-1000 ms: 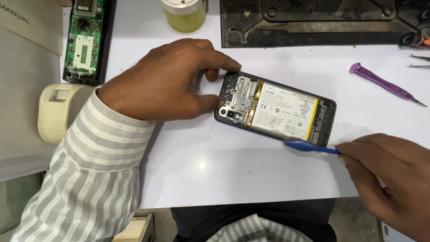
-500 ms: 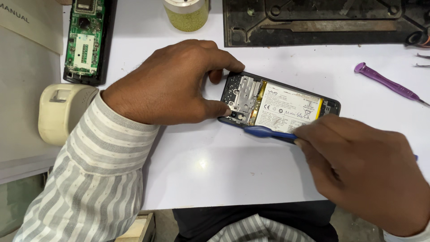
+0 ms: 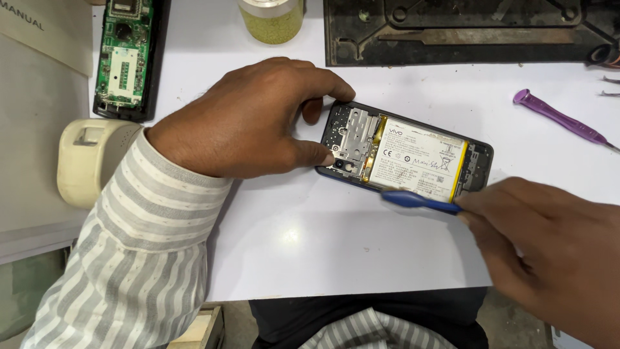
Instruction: The person works on an opened smartphone on a white workbench, using a purple screwdriver to unscrew and pry at the internal components near the battery. They then use a blue pry tool and a brush to scrape and brush the phone's interior edges and the inside of the back cover.
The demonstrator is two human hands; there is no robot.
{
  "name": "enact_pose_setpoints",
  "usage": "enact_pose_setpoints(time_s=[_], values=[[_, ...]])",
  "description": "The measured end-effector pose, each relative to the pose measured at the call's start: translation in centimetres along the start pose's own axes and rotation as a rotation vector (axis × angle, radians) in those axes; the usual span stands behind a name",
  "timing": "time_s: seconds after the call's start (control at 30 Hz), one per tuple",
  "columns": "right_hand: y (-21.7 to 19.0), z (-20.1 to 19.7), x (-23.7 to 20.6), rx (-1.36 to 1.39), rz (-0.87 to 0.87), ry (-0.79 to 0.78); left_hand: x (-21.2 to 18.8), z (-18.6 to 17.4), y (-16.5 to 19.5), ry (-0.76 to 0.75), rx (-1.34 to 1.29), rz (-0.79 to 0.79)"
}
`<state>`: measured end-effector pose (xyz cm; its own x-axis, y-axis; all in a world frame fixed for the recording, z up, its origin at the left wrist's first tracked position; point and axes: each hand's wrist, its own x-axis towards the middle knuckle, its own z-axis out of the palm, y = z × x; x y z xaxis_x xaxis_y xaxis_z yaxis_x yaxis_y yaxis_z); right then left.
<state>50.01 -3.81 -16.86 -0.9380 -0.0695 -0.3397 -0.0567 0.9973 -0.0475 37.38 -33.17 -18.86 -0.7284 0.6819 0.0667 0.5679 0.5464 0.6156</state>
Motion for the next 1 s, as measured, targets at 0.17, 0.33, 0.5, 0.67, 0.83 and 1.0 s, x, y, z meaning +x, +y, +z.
enact_pose_setpoints(time_s=[0.17,0.33,0.5,0.67,0.83,1.0], values=[[3.5,1.4,-0.8,0.140,-0.045,0.033,0.2,0.0,0.3,0.017,0.003,0.031],[7.5,3.6,-1.9,0.193,-0.002,0.073,0.5,0.1,0.6,0.009,0.010,0.012],[10.4,4.8,-2.9,0.264,-0.038,0.101,0.8,0.2,0.6,0.007,0.010,0.008],[11.4,5.4,-2.8,0.252,-0.157,0.125,0.8,0.4,0.4,0.020,0.023,0.031],[11.3,5.6,-2.4,0.278,0.049,0.109,1.5,0.9,0.4,0.047,0.009,0.130],[11.6,4.7,-1.2,0.262,-0.107,0.109,2.4,1.8,0.6,0.065,0.030,0.188]])
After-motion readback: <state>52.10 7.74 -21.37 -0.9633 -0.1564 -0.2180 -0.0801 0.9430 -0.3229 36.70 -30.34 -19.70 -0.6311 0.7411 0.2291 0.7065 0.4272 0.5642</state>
